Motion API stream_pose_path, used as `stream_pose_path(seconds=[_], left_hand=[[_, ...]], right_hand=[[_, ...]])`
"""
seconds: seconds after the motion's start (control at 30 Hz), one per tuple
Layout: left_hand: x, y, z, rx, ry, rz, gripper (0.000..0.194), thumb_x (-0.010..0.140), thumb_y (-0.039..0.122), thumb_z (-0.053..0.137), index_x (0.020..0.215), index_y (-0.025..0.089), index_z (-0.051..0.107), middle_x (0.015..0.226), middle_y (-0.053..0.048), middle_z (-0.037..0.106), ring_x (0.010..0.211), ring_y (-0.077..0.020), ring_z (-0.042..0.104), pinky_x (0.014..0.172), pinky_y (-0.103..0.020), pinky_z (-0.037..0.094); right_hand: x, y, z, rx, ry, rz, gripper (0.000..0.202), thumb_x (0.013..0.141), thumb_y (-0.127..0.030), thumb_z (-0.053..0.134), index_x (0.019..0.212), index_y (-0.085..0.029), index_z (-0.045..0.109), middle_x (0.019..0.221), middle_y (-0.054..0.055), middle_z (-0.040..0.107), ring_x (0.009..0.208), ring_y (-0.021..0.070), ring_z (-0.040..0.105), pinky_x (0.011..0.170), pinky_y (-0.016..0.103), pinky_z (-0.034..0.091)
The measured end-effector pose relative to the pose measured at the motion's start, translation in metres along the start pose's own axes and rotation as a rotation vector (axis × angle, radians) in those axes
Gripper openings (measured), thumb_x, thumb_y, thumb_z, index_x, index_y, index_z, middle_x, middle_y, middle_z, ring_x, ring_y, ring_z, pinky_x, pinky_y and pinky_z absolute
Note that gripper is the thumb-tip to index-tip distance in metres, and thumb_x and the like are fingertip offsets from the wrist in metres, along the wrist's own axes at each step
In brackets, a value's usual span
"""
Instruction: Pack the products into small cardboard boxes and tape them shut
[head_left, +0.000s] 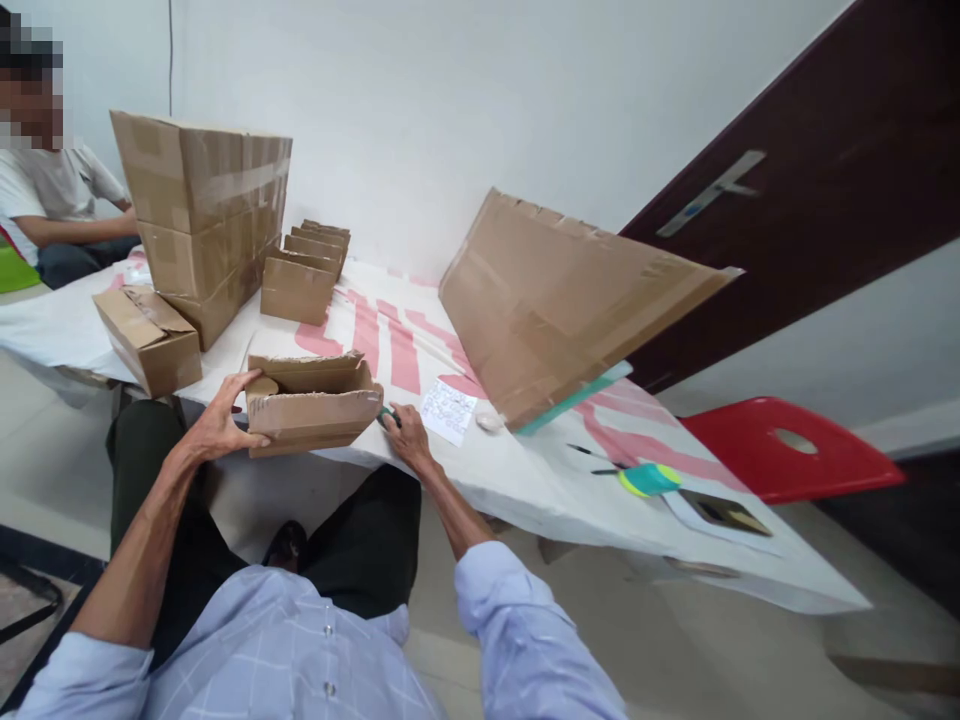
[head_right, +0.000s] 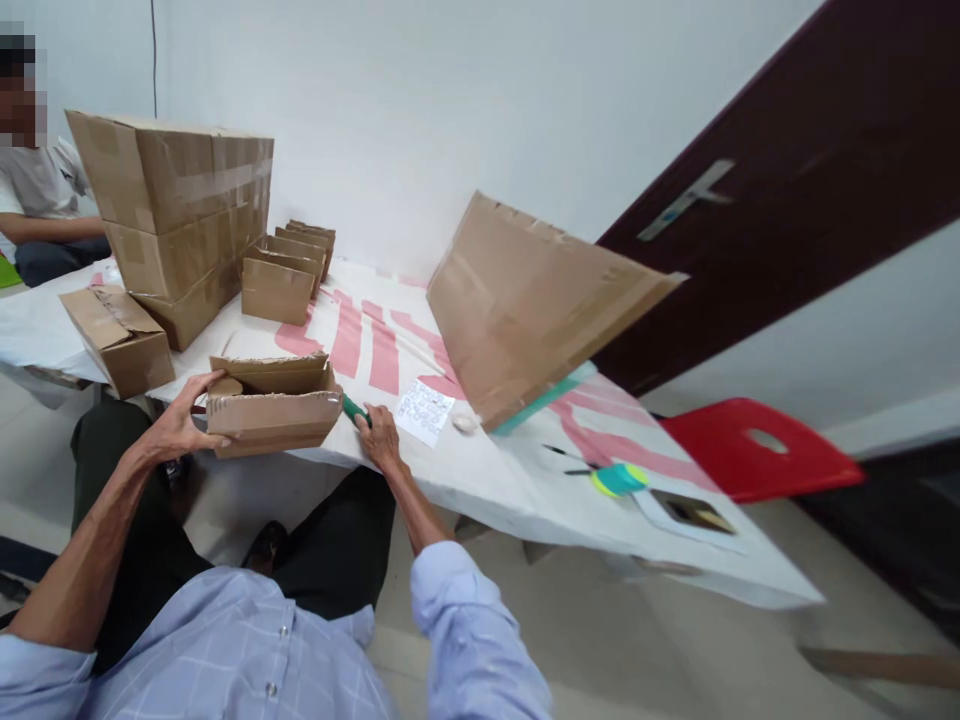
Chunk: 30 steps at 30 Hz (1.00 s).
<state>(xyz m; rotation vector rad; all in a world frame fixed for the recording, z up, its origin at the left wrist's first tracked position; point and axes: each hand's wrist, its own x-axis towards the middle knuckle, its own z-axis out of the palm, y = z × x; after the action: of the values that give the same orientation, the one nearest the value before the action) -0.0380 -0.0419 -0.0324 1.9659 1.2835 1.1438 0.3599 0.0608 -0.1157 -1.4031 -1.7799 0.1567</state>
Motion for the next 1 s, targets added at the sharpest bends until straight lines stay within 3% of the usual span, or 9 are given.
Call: stream_pose_path(seconds=[0.1, 0.2, 0.37, 0.5, 0.63, 0.73, 0.9, 1.0], left_hand=[[0.002, 0.000, 0.000, -0.006, -0.003, -0.014, 0.113, 0.065, 0.046, 0.097, 0.163, 0.027, 0.044, 0.161, -0.016, 0.047, 0.149, -0.0401, 0.048, 0.114, -0.055, 0.055], [0.005, -0.001, 0.001, -0.011, -0.005, -0.031, 0.116, 0.065, 0.046, 0.098, 0.165, 0.029, 0.041, 0.164, -0.016, 0.045, 0.147, -0.0405, 0.050, 0.112, -0.055, 0.057], [0.001, -0.002, 0.001, -0.026, -0.005, -0.033, 0.119, 0.065, 0.043, 0.097, 0.167, 0.027, 0.038, 0.167, -0.018, 0.042, 0.151, -0.0417, 0.048, 0.118, -0.057, 0.052], [-0.006, -0.004, -0.002, -0.033, -0.012, -0.035, 0.123, 0.065, 0.042, 0.098, 0.168, 0.022, 0.035, 0.168, -0.020, 0.042, 0.154, -0.0421, 0.046, 0.122, -0.057, 0.049], [-0.013, -0.005, -0.003, -0.040, -0.021, -0.011, 0.124, 0.067, 0.044, 0.097, 0.170, 0.022, 0.032, 0.168, -0.021, 0.041, 0.154, -0.0422, 0.047, 0.120, -0.056, 0.053], [-0.015, -0.005, -0.002, -0.041, -0.011, 0.024, 0.119, 0.070, 0.044, 0.096, 0.170, 0.025, 0.034, 0.165, -0.019, 0.044, 0.153, -0.0407, 0.049, 0.120, -0.055, 0.054], [-0.016, -0.005, -0.003, -0.031, -0.031, 0.027, 0.121, 0.068, 0.043, 0.097, 0.169, 0.024, 0.035, 0.163, -0.018, 0.045, 0.152, -0.0418, 0.049, 0.117, -0.058, 0.056], [-0.016, -0.005, -0.004, -0.032, -0.037, 0.040, 0.119, 0.068, 0.042, 0.097, 0.169, 0.025, 0.036, 0.163, -0.018, 0.046, 0.152, -0.0415, 0.049, 0.118, -0.059, 0.055]], right_hand=[[0.015, -0.014, -0.009, 0.054, 0.071, -0.037, 0.045, 0.104, -0.052, 0.042, 0.107, -0.021, 0.073, 0.101, 0.012, 0.070, 0.102, 0.0295, 0.061, 0.098, 0.049, 0.054], [0.039, -0.054, -0.029, 0.148, 0.125, -0.184, 0.040, 0.107, -0.045, 0.043, 0.115, -0.021, 0.075, 0.115, 0.014, 0.072, 0.114, 0.0310, 0.062, 0.106, 0.051, 0.051], [0.049, -0.127, -0.058, 0.163, -0.130, -0.528, 0.029, 0.108, -0.038, 0.055, 0.108, -0.024, 0.080, 0.111, 0.011, 0.077, 0.112, 0.0287, 0.066, 0.106, 0.047, 0.052], [0.021, -0.147, -0.071, 0.056, -0.199, -0.646, 0.024, 0.106, -0.033, 0.061, 0.095, -0.025, 0.080, 0.100, 0.010, 0.079, 0.103, 0.0276, 0.068, 0.098, 0.046, 0.054], [-0.012, -0.149, -0.080, 0.040, -0.243, -0.673, 0.026, 0.105, -0.029, 0.062, 0.084, -0.026, 0.077, 0.094, 0.008, 0.079, 0.097, 0.0264, 0.069, 0.094, 0.046, 0.055], [-0.017, -0.152, -0.086, 0.117, -0.309, -0.654, 0.031, 0.107, -0.028, 0.057, 0.083, -0.026, 0.077, 0.094, 0.007, 0.079, 0.092, 0.0240, 0.071, 0.091, 0.043, 0.058], [0.037, -0.150, -0.087, 0.184, -0.085, -0.418, 0.022, 0.104, -0.038, 0.064, 0.107, -0.025, 0.081, 0.118, 0.012, 0.077, 0.118, 0.0290, 0.069, 0.102, 0.048, 0.058], [0.080, -0.144, -0.077, 0.287, -0.157, -0.270, 0.038, 0.096, -0.053, 0.073, 0.116, -0.023, 0.080, 0.130, 0.014, 0.075, 0.127, 0.0311, 0.066, 0.105, 0.049, 0.057]])
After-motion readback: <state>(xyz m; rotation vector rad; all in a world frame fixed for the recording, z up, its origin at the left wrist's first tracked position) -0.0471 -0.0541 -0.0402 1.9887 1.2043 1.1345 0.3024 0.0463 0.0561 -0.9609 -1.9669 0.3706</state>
